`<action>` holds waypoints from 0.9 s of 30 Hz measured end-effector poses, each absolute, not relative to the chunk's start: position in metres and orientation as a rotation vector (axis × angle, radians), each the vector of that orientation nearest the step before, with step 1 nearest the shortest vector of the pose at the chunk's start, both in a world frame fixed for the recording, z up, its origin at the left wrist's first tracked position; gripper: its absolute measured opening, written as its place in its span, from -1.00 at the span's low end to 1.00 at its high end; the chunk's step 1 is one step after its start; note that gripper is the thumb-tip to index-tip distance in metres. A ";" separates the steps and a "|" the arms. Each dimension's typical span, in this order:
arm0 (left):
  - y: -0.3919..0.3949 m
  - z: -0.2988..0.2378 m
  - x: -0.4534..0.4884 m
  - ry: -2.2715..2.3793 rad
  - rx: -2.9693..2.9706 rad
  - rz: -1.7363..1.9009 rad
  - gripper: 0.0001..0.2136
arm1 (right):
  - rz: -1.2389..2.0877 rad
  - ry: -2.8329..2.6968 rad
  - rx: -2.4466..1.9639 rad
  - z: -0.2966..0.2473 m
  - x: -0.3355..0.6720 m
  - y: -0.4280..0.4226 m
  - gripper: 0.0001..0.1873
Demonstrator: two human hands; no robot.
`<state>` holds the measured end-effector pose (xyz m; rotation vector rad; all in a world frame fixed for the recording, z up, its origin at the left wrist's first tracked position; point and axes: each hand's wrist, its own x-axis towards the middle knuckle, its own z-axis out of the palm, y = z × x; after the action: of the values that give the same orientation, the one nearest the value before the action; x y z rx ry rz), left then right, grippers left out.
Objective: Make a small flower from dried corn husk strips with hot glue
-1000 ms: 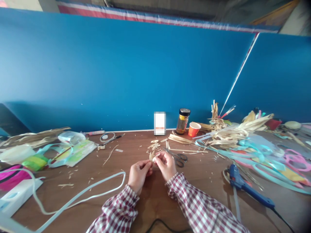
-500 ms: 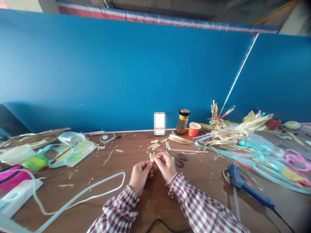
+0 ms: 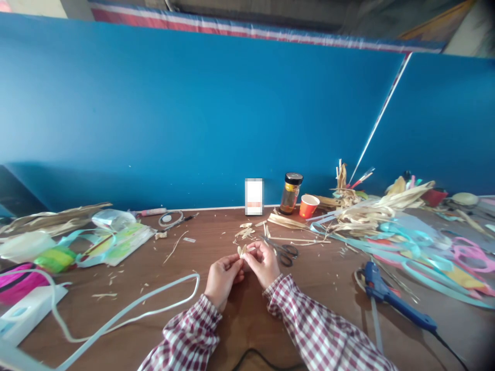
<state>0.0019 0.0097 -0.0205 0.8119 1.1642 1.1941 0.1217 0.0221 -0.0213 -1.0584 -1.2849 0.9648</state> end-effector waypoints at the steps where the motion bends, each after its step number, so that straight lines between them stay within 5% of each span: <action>1: 0.010 -0.021 0.002 1.158 0.803 1.200 -0.71 | 0.963 -1.283 -1.059 -0.021 0.122 0.022 -0.81; 27: 0.008 -0.018 0.003 1.119 0.737 1.252 -0.74 | 0.936 -1.330 -1.049 -0.021 0.122 0.021 -0.82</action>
<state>0.0035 0.0077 -0.0181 0.7368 1.1190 1.2521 0.1218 0.0208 -0.0208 -1.0490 -1.3301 0.9360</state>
